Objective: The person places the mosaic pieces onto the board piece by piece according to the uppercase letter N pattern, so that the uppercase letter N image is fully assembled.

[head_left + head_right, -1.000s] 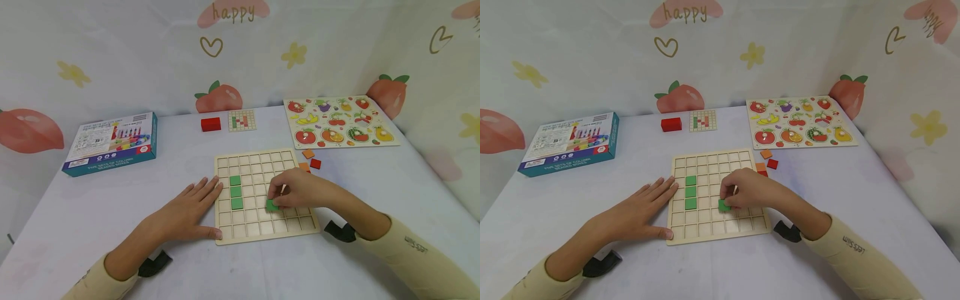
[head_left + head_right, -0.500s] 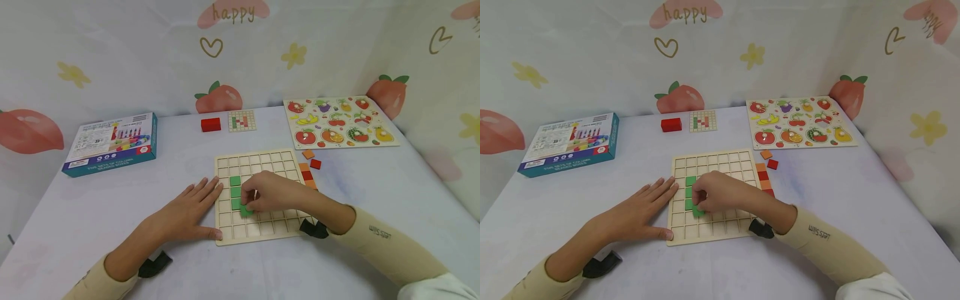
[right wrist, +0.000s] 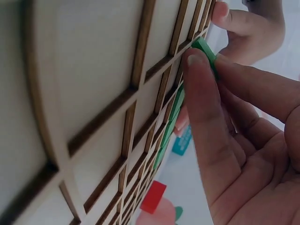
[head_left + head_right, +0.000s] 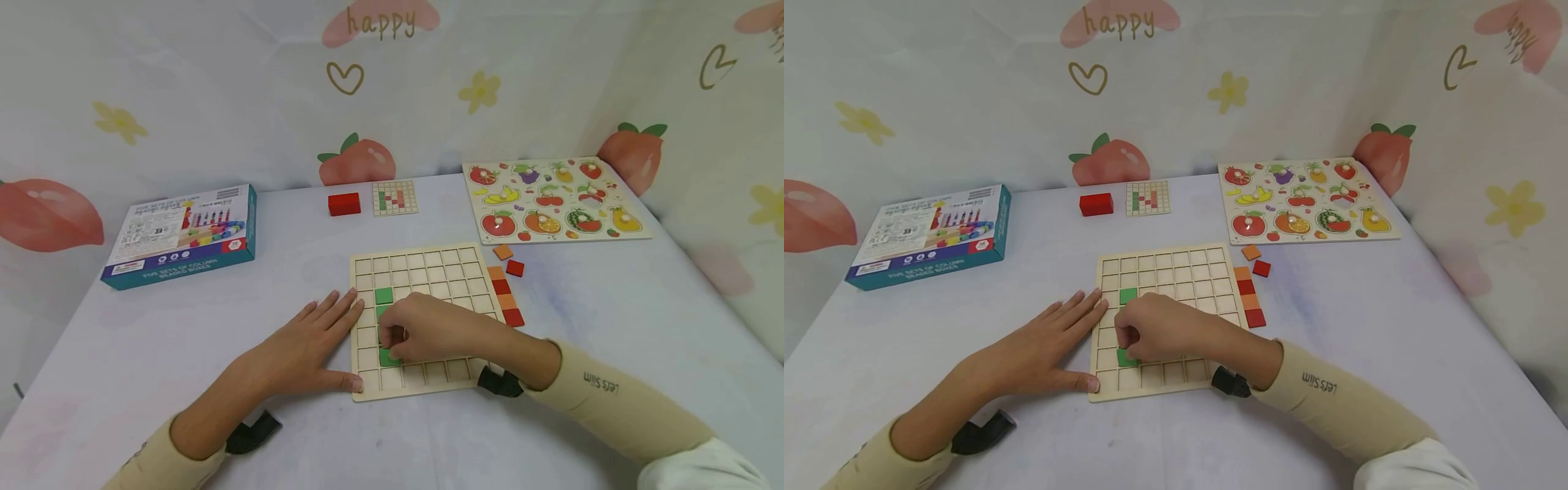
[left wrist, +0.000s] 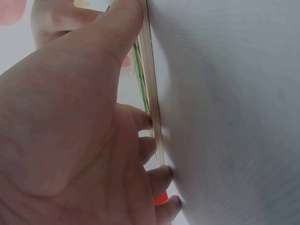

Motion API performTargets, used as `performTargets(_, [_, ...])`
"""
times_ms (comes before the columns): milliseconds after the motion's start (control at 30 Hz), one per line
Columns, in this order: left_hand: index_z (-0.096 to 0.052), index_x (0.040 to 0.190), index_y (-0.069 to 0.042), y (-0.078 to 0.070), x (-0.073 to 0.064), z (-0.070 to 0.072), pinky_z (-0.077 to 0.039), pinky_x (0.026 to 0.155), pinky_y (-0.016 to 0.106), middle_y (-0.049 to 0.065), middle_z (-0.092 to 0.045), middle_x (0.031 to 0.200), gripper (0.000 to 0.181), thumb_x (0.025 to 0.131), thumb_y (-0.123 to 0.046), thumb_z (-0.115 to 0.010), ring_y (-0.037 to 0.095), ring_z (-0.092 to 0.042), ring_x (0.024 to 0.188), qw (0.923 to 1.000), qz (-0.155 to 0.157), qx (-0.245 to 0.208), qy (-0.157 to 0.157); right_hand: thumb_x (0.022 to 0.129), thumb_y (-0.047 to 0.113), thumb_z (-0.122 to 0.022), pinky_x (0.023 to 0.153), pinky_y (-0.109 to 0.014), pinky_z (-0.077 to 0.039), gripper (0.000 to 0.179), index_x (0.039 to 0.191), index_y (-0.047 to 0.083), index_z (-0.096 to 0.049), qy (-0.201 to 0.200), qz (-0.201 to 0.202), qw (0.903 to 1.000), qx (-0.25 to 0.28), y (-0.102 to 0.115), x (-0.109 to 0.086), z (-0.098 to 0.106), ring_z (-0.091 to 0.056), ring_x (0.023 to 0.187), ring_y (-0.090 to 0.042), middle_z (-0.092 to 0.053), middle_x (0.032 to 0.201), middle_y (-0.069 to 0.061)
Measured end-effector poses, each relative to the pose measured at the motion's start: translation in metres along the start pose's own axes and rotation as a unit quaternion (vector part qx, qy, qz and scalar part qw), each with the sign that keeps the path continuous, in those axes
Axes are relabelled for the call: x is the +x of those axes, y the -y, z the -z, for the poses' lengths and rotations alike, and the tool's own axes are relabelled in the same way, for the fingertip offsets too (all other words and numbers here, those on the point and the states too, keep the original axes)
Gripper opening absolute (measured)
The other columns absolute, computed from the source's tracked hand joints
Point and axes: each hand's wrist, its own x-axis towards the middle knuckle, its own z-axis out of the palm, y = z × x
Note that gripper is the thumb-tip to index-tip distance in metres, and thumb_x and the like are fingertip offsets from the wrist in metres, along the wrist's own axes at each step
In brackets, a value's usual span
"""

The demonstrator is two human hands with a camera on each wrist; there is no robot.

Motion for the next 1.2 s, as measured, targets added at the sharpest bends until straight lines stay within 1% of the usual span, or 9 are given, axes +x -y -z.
performTargets(200, [-0.015,0.162,-0.013,0.000,0.000,0.000,-0.016,0.118,0.056,0.006,-0.006,0.168,0.116,0.080,-0.083,-0.054,0.033,-0.005,0.152,1.0000,0.000,0.002,0.001,0.087,0.009,-0.077,0.062,-0.025,-0.045,0.024,0.073,0.021,-0.062,-0.012,-0.004,0.9996,-0.026,0.001,0.000,0.000,-0.052,0.064,-0.006,-0.057,0.065,0.012])
performTargets(533, [-0.015,0.162,-0.012,-0.001,0.000,0.001,-0.016,0.118,0.057,0.007,-0.007,0.168,0.116,0.079,-0.085,-0.052,0.034,-0.007,0.152,1.0000,0.002,0.001,0.003,0.089,0.011,-0.075,0.061,-0.025,-0.044,0.024,0.072,0.021,-0.062,-0.016,-0.022,0.9983,-0.052,0.001,0.002,-0.001,-0.052,0.064,-0.007,-0.056,0.064,0.011])
performTargets(667, [-0.016,0.162,-0.011,-0.001,-0.001,0.001,-0.017,0.117,0.057,0.008,-0.008,0.168,0.116,0.079,-0.084,-0.052,0.035,-0.008,0.152,1.0000,-0.002,0.000,-0.002,0.089,0.009,-0.076,0.061,-0.024,-0.044,0.023,0.073,0.020,-0.063,-0.015,-0.019,0.9980,-0.058,0.002,0.003,-0.002,-0.052,0.064,-0.007,-0.056,0.065,0.011])
performTargets(767, [-0.016,0.162,-0.011,-0.001,-0.001,0.001,-0.017,0.118,0.057,0.008,-0.007,0.168,0.116,0.079,-0.084,-0.053,0.034,-0.007,0.152,1.0000,-0.001,0.000,-0.002,0.089,0.008,-0.076,0.063,-0.024,-0.045,0.018,0.077,0.018,-0.065,-0.011,-0.009,0.9986,-0.051,0.001,-0.001,-0.002,-0.052,0.066,-0.007,-0.057,0.068,0.011])
performTargets(900, [-0.015,0.162,-0.012,-0.001,0.000,0.000,-0.016,0.118,0.056,0.007,-0.006,0.168,0.116,0.079,-0.084,-0.053,0.033,-0.006,0.152,1.0000,0.001,0.003,0.000,0.090,0.009,-0.074,0.066,-0.025,-0.048,0.011,0.085,0.018,-0.069,-0.007,-0.006,0.9992,-0.040,-0.003,-0.011,0.002,-0.053,0.070,-0.007,-0.058,0.072,0.013])
performTargets(1000, [-0.015,0.162,-0.012,-0.002,0.001,0.000,-0.016,0.118,0.056,0.007,-0.006,0.168,0.116,0.079,-0.084,-0.053,0.033,-0.006,0.152,1.0000,0.002,0.005,0.001,0.090,0.009,-0.072,0.066,-0.026,-0.049,0.010,0.088,0.019,-0.071,-0.020,-0.014,0.9992,-0.031,-0.011,-0.025,0.008,-0.054,0.071,-0.007,-0.059,0.074,0.015])
performTargets(1133, [-0.015,0.162,-0.012,-0.002,0.001,0.000,-0.016,0.118,0.056,0.007,-0.006,0.168,0.116,0.079,-0.084,-0.054,0.034,-0.006,0.152,1.0000,0.002,0.009,0.000,0.091,0.010,-0.073,0.068,-0.028,-0.051,0.008,0.088,0.017,-0.071,-0.051,-0.045,0.9974,-0.022,-0.026,-0.048,0.023,-0.056,0.074,-0.009,-0.061,0.077,0.013])
performTargets(1200, [-0.015,0.162,-0.012,-0.002,0.001,0.000,-0.017,0.118,0.056,0.008,-0.006,0.168,0.116,0.080,-0.083,-0.054,0.034,-0.006,0.152,0.9999,0.000,0.010,-0.001,0.090,0.010,-0.074,0.068,-0.029,-0.051,0.008,0.087,0.017,-0.071,-0.066,-0.070,0.9950,-0.024,-0.035,-0.060,0.031,-0.056,0.075,-0.011,-0.061,0.077,0.011])
